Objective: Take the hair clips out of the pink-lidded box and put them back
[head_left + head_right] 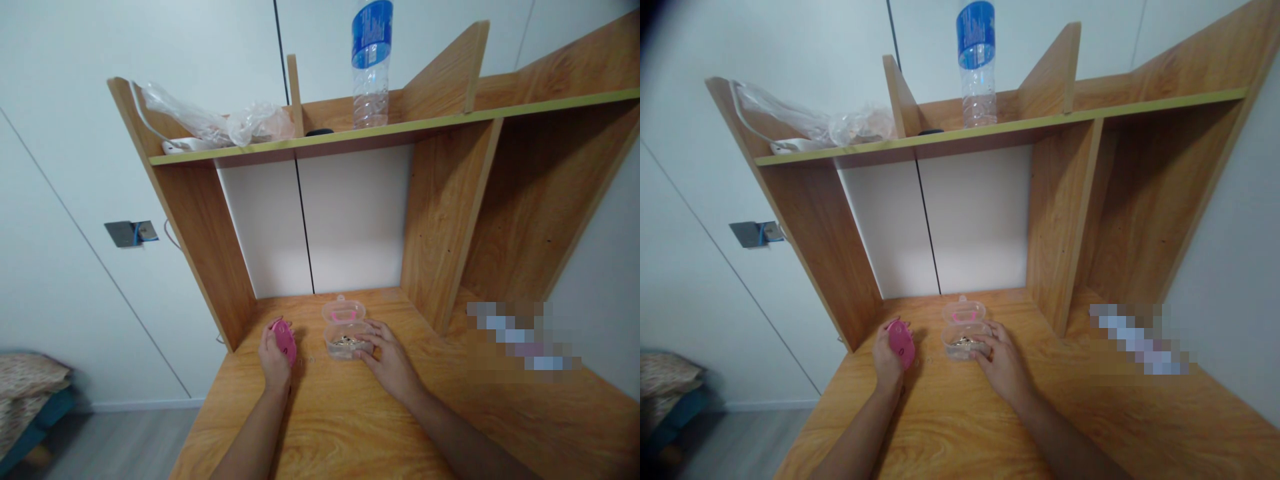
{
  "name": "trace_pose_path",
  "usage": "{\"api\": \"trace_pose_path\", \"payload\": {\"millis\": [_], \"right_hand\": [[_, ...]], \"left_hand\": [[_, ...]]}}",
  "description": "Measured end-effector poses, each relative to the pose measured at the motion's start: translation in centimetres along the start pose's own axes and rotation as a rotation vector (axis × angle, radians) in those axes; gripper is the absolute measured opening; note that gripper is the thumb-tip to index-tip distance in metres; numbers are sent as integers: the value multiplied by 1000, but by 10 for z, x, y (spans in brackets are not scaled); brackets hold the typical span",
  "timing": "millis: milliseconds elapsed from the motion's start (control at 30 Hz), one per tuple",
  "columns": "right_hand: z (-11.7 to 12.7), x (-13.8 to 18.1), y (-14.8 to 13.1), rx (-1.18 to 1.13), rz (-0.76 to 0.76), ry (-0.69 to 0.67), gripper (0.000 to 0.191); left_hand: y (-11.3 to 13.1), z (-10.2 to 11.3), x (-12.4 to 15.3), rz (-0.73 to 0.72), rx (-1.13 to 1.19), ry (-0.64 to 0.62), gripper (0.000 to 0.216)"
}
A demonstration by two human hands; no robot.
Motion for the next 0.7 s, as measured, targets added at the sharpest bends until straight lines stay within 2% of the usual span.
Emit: {"api": "trace_pose_path", "payload": {"millis": [433, 567, 700], "right_hand": [[-1, 0, 5, 24, 21, 9, 25], [-2, 0, 6, 34, 26, 5, 25], [-2, 0, 4, 24, 26, -1, 26]], "left_hand": [[-2, -2, 9, -98, -30, -206, 44], [-2, -1, 10, -125, -14, -207, 46], [2, 1, 10, -204, -24, -139, 47]]}}
Point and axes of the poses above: each hand's wrist, its own x-axis away from the middle knuckle, its own z-axis out of the back of the hand, y = z × x, the point moved 2 cm from there along -x, towards the middle knuckle, and after that the axes turned 4 degrees about -y, right-handed, at the moved point
